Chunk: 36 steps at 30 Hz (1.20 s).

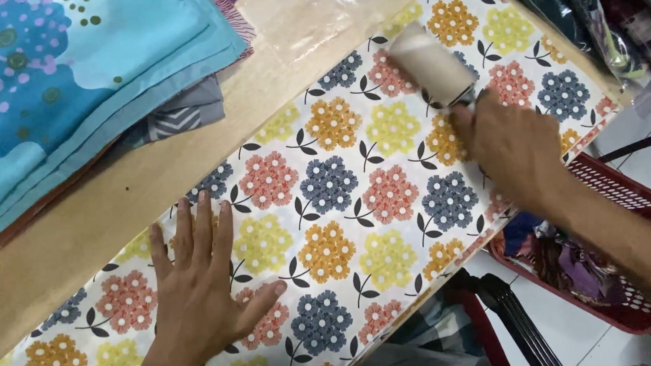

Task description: Using a lint roller to remove debris from a long strip of patterned fabric on a workbench.

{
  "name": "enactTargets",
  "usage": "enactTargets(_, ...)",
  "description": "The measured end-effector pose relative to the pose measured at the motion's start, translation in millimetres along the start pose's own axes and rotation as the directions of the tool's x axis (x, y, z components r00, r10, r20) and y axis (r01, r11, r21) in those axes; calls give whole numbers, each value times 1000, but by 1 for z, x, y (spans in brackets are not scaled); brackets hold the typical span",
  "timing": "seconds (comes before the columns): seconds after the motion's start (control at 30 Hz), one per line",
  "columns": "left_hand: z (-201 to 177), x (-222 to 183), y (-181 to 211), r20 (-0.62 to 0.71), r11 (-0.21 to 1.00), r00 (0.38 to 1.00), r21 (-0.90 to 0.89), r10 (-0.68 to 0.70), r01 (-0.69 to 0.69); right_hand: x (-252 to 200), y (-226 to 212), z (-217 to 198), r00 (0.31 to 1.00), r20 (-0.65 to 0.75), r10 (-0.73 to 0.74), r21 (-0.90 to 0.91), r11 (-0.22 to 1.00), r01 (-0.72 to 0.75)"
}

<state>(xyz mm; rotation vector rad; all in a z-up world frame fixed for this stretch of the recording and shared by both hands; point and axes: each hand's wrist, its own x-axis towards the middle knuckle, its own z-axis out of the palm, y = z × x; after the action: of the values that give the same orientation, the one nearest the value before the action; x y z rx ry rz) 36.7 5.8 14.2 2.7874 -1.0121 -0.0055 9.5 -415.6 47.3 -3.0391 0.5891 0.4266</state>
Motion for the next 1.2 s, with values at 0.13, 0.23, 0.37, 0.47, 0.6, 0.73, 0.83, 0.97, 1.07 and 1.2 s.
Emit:
enactTargets(0.13, 3, 1, -3, 26, 999, 1000, 47, 2, -3, 22, 18, -9, 998, -36, 45, -109, 993, -48)
enactTargets(0.23, 2, 0, -1, -3, 999, 1000, 28, 18, -18, 29, 28, -17, 988, 53, 143, 199, 968, -151)
enactTargets(0.37, 4, -1, -3, 25, 998, 1000, 70, 7, -8, 63, 97, 22, 984, -176, 5, -428, 900, -81)
enactTargets(0.47, 5, -2, -3, 11, 996, 1000, 89, 6, -7, 79, 119, 32, 947, -321, -11, -396, 910, -123)
enactTargets(0.6, 6, -4, -4, 16, 998, 1000, 64, -2, 1, 83, 118, 36, 942, -332, 54, -319, 933, -166)
enactTargets(0.73, 3, -7, -2, 20, 999, 1000, 33, -6, 5, 63, 93, 26, 920, -391, 13, -225, 968, -109)
enactTargets(0.83, 2, -6, -6, 9, 999, 1000, 54, -4, 4, 34, 35, 10, 909, -395, 133, 155, 985, -77)
enactTargets(0.97, 2, -8, -9, 2, 998, 998, -1, -61, 61, -35, -67, 7, 993, -59, 101, 108, 990, -94)
enactTargets(1.07, 5, -12, -10, -74, 997, 994, -20, -75, 74, -96, -132, -4, 993, 60, -97, 134, 987, 89)
enactTargets(1.2, 6, -14, -13, -85, 999, 996, -38, -42, 38, -138, -176, -13, 930, 129, -344, 277, 913, 300)
